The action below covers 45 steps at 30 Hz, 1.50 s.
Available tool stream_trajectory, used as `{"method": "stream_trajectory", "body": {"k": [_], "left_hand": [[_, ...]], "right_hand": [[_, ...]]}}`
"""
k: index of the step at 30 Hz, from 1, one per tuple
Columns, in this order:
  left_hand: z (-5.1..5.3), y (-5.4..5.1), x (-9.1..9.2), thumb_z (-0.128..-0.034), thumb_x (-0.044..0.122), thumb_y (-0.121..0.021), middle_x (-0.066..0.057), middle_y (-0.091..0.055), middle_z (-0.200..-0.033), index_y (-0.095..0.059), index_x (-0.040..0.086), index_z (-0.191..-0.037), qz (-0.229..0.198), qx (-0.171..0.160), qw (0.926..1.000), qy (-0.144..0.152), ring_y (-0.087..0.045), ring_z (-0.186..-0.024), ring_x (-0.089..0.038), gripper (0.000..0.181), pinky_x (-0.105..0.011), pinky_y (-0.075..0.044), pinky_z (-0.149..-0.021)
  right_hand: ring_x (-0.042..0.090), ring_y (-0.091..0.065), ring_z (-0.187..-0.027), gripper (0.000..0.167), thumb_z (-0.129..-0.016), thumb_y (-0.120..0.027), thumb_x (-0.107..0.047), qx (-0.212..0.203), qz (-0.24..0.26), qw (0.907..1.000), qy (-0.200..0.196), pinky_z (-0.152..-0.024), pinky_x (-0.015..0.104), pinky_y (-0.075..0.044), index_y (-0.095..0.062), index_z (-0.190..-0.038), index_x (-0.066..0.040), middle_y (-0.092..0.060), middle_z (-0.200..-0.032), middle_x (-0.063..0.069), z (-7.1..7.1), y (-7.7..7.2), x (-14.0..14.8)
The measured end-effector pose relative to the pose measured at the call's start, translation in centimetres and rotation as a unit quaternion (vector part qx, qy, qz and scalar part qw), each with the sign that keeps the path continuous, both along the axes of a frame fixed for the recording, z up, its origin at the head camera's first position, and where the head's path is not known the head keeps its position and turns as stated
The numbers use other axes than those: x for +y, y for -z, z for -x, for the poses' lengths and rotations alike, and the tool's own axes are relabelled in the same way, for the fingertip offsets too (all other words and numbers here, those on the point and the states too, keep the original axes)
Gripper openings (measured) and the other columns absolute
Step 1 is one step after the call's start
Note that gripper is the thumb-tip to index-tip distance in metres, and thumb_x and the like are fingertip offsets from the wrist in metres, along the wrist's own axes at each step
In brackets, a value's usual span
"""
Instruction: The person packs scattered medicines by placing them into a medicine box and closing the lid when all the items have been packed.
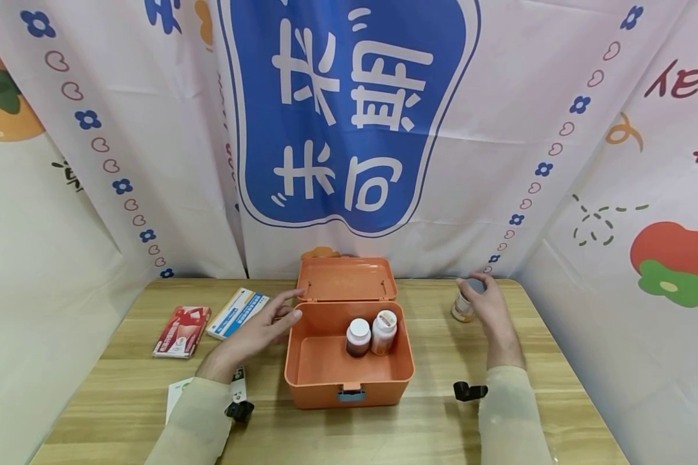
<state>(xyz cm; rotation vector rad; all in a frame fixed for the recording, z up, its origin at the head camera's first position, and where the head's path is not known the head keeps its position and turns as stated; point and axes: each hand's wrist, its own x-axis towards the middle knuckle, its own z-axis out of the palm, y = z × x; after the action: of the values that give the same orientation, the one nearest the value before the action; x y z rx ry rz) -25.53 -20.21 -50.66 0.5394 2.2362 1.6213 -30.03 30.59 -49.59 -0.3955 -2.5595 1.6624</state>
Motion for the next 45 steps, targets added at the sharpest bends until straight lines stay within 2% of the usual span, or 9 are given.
{"method": "stream_trajectory", "body": {"k": [5,10,15,20,23,26,31,37,45], "left_hand": [[-0.1,0.1,-0.1,-0.1271,0.033,-0.054,-0.036,-0.055,-0.171,-0.028,0.014,-0.185,0.002,-0.003,1.0000,-0.002,-0.061,-0.157,-0.055,0.067,-0.064,-0.063,-0.122],[-0.1,0.1,-0.1,-0.1271,0.035,-0.055,-0.036,-0.053,-0.174,-0.028,0.015,-0.186,0.002,-0.009,1.0000,-0.002,-0.059,-0.159,-0.056,0.068,-0.065,-0.062,-0.124],[-0.1,0.1,-0.1,-0.1273,0.036,-0.054,-0.035,-0.052,-0.174,-0.028,0.017,-0.186,0.002,-0.016,0.9999,-0.004,-0.058,-0.160,-0.055,0.067,-0.066,-0.061,-0.125],[-0.1,0.1,-0.1,-0.1271,0.039,-0.054,-0.032,-0.053,-0.175,-0.029,0.020,-0.186,0.010,-0.022,0.9996,-0.011,-0.058,-0.161,-0.054,0.067,-0.065,-0.061,-0.125],[-0.1,0.1,-0.2,-0.1270,0.040,-0.054,-0.033,-0.051,-0.176,-0.029,0.020,-0.186,0.014,-0.023,0.9996,-0.012,-0.056,-0.163,-0.055,0.067,-0.065,-0.061,-0.125],[-0.1,0.0,-0.2,-0.1268,0.040,-0.055,-0.032,-0.050,-0.177,-0.029,0.021,-0.186,0.012,-0.025,0.9995,-0.013,-0.055,-0.164,-0.055,0.067,-0.065,-0.060,-0.126],[-0.1,0.0,-0.1,-0.1268,0.041,-0.055,-0.033,-0.051,-0.176,-0.029,0.020,-0.186,0.012,-0.020,0.9997,-0.010,-0.056,-0.163,-0.055,0.068,-0.066,-0.060,-0.126],[-0.2,-0.1,-0.1,-0.1268,0.041,-0.055,-0.032,-0.052,-0.175,-0.029,0.021,-0.186,0.013,-0.021,0.9996,-0.012,-0.056,-0.163,-0.054,0.067,-0.065,-0.060,-0.125],[-0.1,0.0,-0.1,-0.1269,0.039,-0.055,-0.033,-0.052,-0.175,-0.029,0.020,-0.186,0.007,-0.022,0.9997,-0.010,-0.056,-0.162,-0.055,0.067,-0.066,-0.060,-0.126]], "right_hand": [[0.052,-0.018,-0.182,0.079,-0.117,-0.074,-0.029,-0.003,0.000,0.9997,-0.026,-0.152,0.063,-0.016,-0.037,-0.178,0.005,-0.023,-0.192,0.033,-0.4,0.1,0.7],[0.058,-0.016,-0.181,0.086,-0.117,-0.074,-0.029,-0.023,-0.011,0.9985,-0.049,-0.149,0.068,-0.026,-0.028,-0.182,0.003,-0.011,-0.194,0.034,-1.1,-0.1,1.3],[0.056,-0.031,-0.174,0.089,-0.116,-0.075,-0.028,-0.032,-0.008,0.9982,-0.051,-0.139,0.065,-0.043,-0.025,-0.183,0.003,-0.020,-0.191,0.036,-1.3,-0.1,1.8],[0.054,-0.040,-0.170,0.088,-0.116,-0.075,-0.027,-0.034,-0.008,0.9979,-0.054,-0.136,0.061,-0.047,-0.025,-0.181,0.005,-0.026,-0.187,0.038,-1.4,0.0,2.1],[0.053,-0.044,-0.168,0.085,-0.116,-0.075,-0.028,-0.034,-0.012,0.9979,-0.054,-0.131,0.054,-0.052,-0.028,-0.179,0.005,-0.029,-0.186,0.038,-1.4,0.0,2.3],[0.053,-0.048,-0.165,0.083,-0.116,-0.076,-0.027,-0.029,-0.015,0.9980,-0.055,-0.120,0.038,-0.058,-0.030,-0.177,0.006,-0.032,-0.184,0.037,-1.5,0.1,2.4],[0.053,-0.049,-0.167,0.080,-0.115,-0.077,-0.026,-0.016,-0.017,0.9983,-0.054,-0.105,0.016,-0.055,-0.034,-0.175,0.005,-0.033,-0.184,0.035,-1.6,0.0,2.4],[0.048,-0.051,-0.164,0.080,-0.115,-0.077,-0.030,-0.005,-0.009,0.9986,-0.051,-0.096,0.008,-0.050,-0.036,-0.176,0.002,-0.035,-0.185,0.032,-1.7,-0.5,2.1],[0.054,-0.049,-0.167,0.079,-0.116,-0.076,-0.029,0.013,-0.001,0.9981,-0.060,-0.094,0.006,-0.053,-0.036,-0.176,0.002,-0.035,-0.185,0.032,-1.7,-1.2,1.5]]}}
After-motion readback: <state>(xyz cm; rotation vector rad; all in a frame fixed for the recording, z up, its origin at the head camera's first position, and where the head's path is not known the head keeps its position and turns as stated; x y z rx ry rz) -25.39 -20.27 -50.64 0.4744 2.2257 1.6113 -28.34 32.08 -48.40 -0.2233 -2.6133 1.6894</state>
